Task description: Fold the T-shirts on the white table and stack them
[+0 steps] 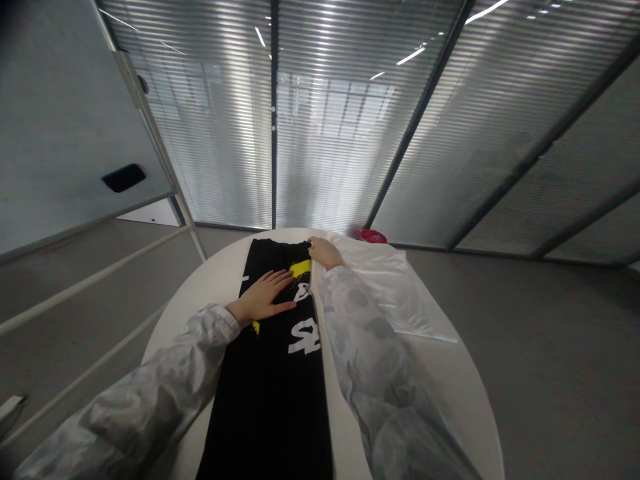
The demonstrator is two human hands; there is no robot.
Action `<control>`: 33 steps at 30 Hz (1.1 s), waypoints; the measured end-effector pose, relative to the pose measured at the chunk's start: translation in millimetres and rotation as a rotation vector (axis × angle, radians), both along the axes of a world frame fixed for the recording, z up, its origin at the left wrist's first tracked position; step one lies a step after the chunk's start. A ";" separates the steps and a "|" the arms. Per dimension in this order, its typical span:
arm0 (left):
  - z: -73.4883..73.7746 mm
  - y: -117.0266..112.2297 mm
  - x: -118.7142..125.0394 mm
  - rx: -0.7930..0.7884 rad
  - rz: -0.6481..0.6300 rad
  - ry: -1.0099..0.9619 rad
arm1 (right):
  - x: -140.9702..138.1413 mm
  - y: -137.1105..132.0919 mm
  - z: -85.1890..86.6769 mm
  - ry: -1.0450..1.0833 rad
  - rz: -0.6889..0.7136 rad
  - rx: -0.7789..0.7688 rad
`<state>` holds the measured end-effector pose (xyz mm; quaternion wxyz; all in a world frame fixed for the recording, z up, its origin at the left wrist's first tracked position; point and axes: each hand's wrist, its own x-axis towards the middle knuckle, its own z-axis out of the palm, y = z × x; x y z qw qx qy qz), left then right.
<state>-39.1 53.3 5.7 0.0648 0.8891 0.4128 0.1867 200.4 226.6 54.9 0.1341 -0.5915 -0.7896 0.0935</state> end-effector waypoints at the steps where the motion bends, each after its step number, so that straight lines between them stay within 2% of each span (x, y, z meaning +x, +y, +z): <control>1: -0.4 0.2 -0.4 0.001 0.003 -0.003 | -0.5 5.5 -4.6 -0.005 -0.001 -0.013; 7: -4.1 3.4 -1.3 -0.003 0.007 -0.002 | 0.6 23.6 -20.0 -0.007 -0.035 -0.029; 14: 0.9 1.0 -0.2 -0.004 0.003 -0.039 | -5.1 25.2 -18.6 0.053 -0.105 0.062; 21: 9.9 -3.5 -1.6 0.004 -0.143 -0.031 | -15.5 20.7 -24.3 0.145 -0.204 0.126; 25: 11.6 -4.2 -2.4 -0.024 -0.198 -0.011 | -14.0 20.8 -21.9 0.193 -0.231 0.147; 27: 12.5 -4.7 -2.3 -0.033 -0.208 -0.009 | -13.0 18.9 -17.5 0.209 -0.207 0.155; 29: 13.5 -5.2 -1.9 -0.034 -0.210 -0.020 | -12.8 13.0 -12.9 0.194 -0.122 0.193; 31: 13.5 -4.8 -1.4 -0.021 -0.174 -0.049 | -12.7 2.3 -11.0 0.135 0.032 0.249; 33: 11.0 -2.4 -1.0 0.017 -0.061 -0.097 | -11.5 -11.3 -13.7 0.051 0.217 0.271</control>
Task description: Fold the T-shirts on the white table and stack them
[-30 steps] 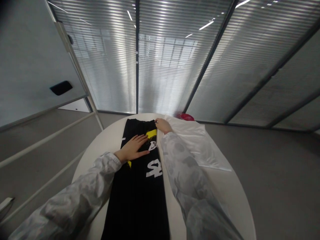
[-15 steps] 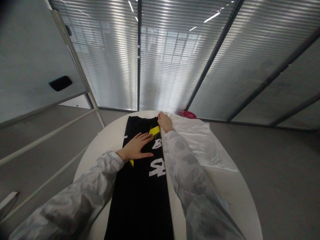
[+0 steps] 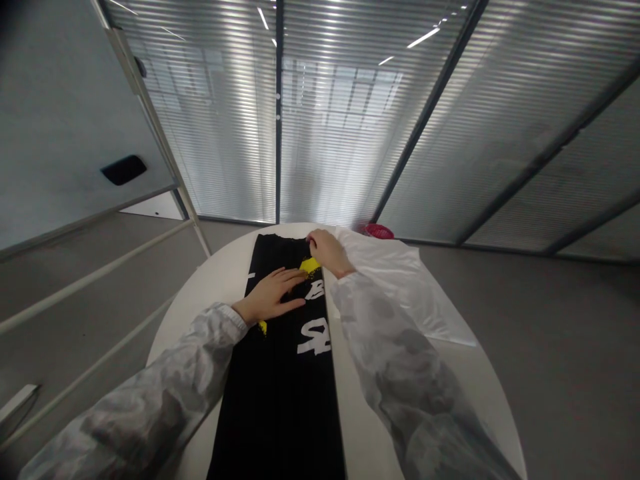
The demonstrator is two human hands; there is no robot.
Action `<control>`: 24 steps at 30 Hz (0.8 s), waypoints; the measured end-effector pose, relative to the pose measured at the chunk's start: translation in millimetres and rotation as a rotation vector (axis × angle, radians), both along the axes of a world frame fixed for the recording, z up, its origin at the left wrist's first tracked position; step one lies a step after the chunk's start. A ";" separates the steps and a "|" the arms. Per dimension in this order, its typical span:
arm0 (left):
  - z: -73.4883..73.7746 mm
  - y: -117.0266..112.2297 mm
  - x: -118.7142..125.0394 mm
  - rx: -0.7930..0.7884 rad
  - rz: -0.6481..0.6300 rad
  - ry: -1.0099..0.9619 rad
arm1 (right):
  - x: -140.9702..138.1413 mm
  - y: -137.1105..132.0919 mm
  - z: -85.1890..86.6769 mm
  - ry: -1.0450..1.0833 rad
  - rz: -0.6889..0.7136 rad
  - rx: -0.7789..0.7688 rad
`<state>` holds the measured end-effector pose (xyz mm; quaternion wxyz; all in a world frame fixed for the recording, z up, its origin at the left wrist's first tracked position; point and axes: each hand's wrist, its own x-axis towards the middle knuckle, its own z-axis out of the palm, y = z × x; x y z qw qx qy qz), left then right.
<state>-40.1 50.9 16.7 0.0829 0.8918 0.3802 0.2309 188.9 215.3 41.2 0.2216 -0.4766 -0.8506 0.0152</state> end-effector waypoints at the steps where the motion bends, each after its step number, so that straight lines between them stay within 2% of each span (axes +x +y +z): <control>1: -2.6 1.9 0.0 0.018 0.081 -0.022 | 1.3 -6.9 -3.3 -0.051 0.072 -0.004; 4: -14.3 8.9 -0.8 0.039 0.330 -0.046 | 7.3 -21.9 -18.4 -0.168 0.155 -0.050; 7: -25.4 13.0 -2.4 0.020 0.455 -0.034 | 12.6 -23.9 -33.4 -0.240 0.071 -0.085; 11: -30.0 12.7 -3.3 0.005 0.514 -0.065 | 12.6 -14.7 -41.2 -0.240 -0.054 -0.119; 16: -26.4 19.7 -8.1 -0.036 0.556 -0.110 | 0.5 -9.5 -30.2 -0.254 -0.164 -0.113; 18: -24.6 25.8 -15.5 -0.055 0.549 -0.151 | -7.7 -11.7 -25.5 -0.261 -0.127 -0.043; 20: -23.1 31.5 -26.7 -0.058 0.525 -0.175 | -16.3 -15.4 -24.5 -0.250 -0.017 0.011; 22: -22.4 35.0 -39.9 -0.052 0.512 -0.154 | -23.8 -19.1 -27.3 -0.237 0.055 -0.015; 24: -22.1 36.1 -52.6 -0.039 0.538 -0.111 | -29.3 -22.4 -31.6 -0.239 0.041 -0.076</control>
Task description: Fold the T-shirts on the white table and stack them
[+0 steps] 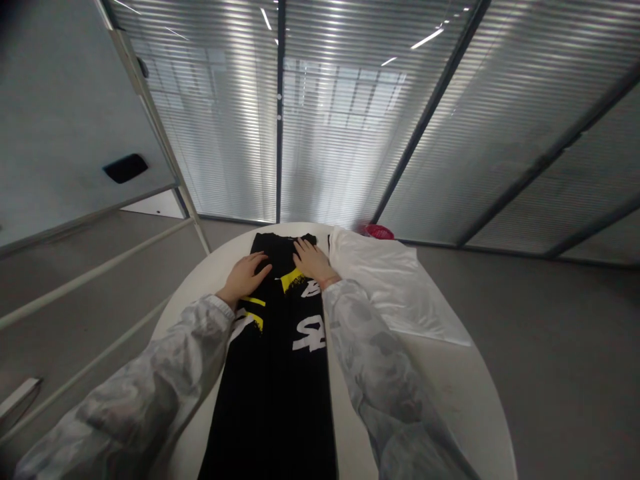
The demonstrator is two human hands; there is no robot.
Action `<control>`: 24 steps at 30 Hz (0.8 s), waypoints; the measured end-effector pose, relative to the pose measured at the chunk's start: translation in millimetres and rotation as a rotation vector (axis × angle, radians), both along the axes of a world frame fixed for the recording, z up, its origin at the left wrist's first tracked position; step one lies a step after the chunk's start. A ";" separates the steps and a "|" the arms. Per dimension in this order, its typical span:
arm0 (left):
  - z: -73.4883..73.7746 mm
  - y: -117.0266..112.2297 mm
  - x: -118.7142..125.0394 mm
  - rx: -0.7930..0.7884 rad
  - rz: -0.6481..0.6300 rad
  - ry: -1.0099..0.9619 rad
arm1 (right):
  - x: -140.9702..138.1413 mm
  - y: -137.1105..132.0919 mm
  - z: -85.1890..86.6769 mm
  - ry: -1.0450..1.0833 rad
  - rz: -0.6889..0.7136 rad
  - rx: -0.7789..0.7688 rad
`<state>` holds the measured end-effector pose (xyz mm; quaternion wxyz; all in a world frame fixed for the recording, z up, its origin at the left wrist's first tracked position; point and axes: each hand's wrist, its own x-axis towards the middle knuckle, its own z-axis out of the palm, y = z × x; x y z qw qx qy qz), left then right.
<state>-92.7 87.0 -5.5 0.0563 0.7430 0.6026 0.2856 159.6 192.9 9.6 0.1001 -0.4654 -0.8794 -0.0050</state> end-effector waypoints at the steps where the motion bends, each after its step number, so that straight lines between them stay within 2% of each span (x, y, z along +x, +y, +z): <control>1: 0.3 -0.2 -5.5 0.000 0.027 0.017 | -2.1 -1.7 -1.9 -0.006 -0.024 -0.021; 4: 3.3 -1.9 -17.3 0.001 0.171 0.053 | -7.5 -11.6 -5.0 0.004 -0.080 -0.025; 6: 6.4 -2.8 -21.1 -0.002 0.275 0.090 | -10.6 -25.0 -6.8 0.049 -0.091 -0.002; 8: 9.0 -3.0 -22.5 -0.012 0.325 0.120 | -12.2 -42.9 -10.5 0.099 -0.070 0.008; 11: 10.4 -2.4 -22.6 -0.053 0.307 0.112 | -10.6 -68.2 -18.2 0.134 -0.053 -0.022; 14: 10.1 -2.5 -22.8 -0.090 0.315 0.079 | -7.2 -79.1 -22.3 0.149 -0.091 -0.054; 20: 10.5 -4.9 -24.1 -0.077 0.367 0.065 | -8.0 -78.0 -15.2 0.121 -0.174 -0.078; 24: 9.2 -4.3 -23.9 -0.051 0.360 0.075 | -2.6 -98.9 -10.9 0.099 -0.137 -0.058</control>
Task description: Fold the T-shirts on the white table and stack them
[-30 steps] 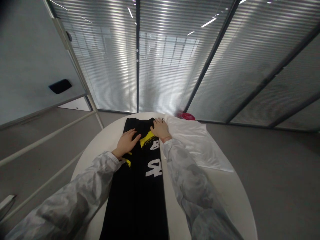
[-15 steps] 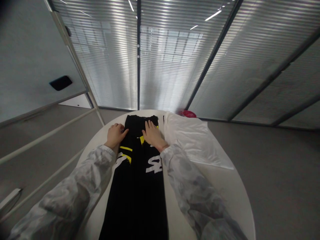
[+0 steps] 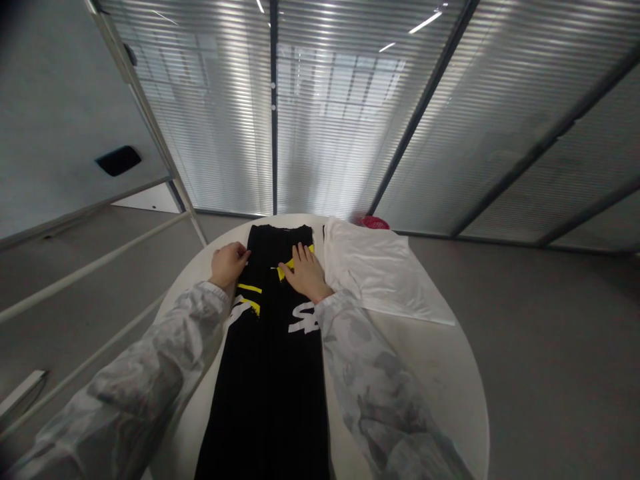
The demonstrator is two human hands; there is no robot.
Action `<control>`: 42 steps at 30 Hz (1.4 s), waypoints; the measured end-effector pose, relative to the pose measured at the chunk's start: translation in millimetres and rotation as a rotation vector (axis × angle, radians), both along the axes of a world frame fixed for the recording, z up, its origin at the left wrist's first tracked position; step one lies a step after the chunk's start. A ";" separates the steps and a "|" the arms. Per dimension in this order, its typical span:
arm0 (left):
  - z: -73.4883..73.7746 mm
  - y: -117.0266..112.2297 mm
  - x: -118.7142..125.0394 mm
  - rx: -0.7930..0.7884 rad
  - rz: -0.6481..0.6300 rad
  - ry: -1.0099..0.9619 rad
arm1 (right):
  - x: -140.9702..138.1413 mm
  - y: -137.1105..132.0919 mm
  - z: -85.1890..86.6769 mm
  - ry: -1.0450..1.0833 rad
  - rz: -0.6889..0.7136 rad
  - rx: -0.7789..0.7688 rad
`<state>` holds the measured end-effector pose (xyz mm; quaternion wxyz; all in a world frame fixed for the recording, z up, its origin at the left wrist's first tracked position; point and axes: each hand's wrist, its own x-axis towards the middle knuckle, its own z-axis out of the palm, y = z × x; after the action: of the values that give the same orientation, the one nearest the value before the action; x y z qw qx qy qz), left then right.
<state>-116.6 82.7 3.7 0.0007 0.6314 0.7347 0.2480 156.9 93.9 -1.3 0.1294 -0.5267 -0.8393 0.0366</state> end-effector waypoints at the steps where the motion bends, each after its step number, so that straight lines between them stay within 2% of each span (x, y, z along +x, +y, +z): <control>1: -0.3 0.3 0.0 0.004 -0.002 0.002 | 3.4 -9.7 0.1 -0.003 0.037 0.005; 6: 1.4 0.4 0.3 0.035 -0.026 -0.002 | 28.9 -72.2 0.2 0.019 0.223 0.023; 8: 3.0 -1.6 2.1 0.090 -0.078 0.006 | 40.2 -95.8 3.3 0.029 0.292 0.010; 11: 2.0 -9.1 8.6 0.160 -0.312 0.019 | 56.5 -123.3 10.7 0.045 0.361 -0.011; 13: -2.2 -17.2 14.8 0.152 -0.493 0.007 | 67.4 -136.1 15.7 0.068 0.390 -0.023; 15: -8.2 -27.2 20.2 0.125 -0.601 -0.008 | 78.9 -145.0 20.1 0.103 0.418 -0.046; 18: -14.6 -44.7 22.6 0.094 -0.652 -0.012 | 96.8 -153.2 25.4 0.179 0.460 -0.104; 20: -13.5 -57.9 20.4 0.084 -0.662 -0.013 | 107.3 -156.3 27.9 0.239 0.483 -0.134; 23: -3.9 -79.8 14.5 0.068 -0.698 0.001 | 117.2 -157.5 29.2 0.314 0.511 -0.139; 27: 9.2 -106.4 2.1 0.053 -0.769 0.004 | 118.5 -154.4 27.5 0.344 0.485 -0.073; 29: 10.4 -114.9 -7.5 0.064 -0.745 -0.014 | 117.2 -152.2 26.7 0.339 0.461 -0.030; 32: 7.6 -121.8 -22.5 0.090 -0.619 -0.061 | 116.3 -150.3 26.0 0.321 0.436 0.014; 34: 7.1 -125.0 -28.7 0.097 -0.581 -0.095 | 116.2 -150.1 25.8 0.313 0.422 0.029; 42: 29.8 -143.8 -22.1 0.057 -0.916 -0.102 | 112.2 -152.0 30.9 0.318 0.427 0.050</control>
<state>-138.7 -61.2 33.5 0.1291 0.8778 0.3716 0.2732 269.2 -58.1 29.6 0.2619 -0.3222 -0.9011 0.1247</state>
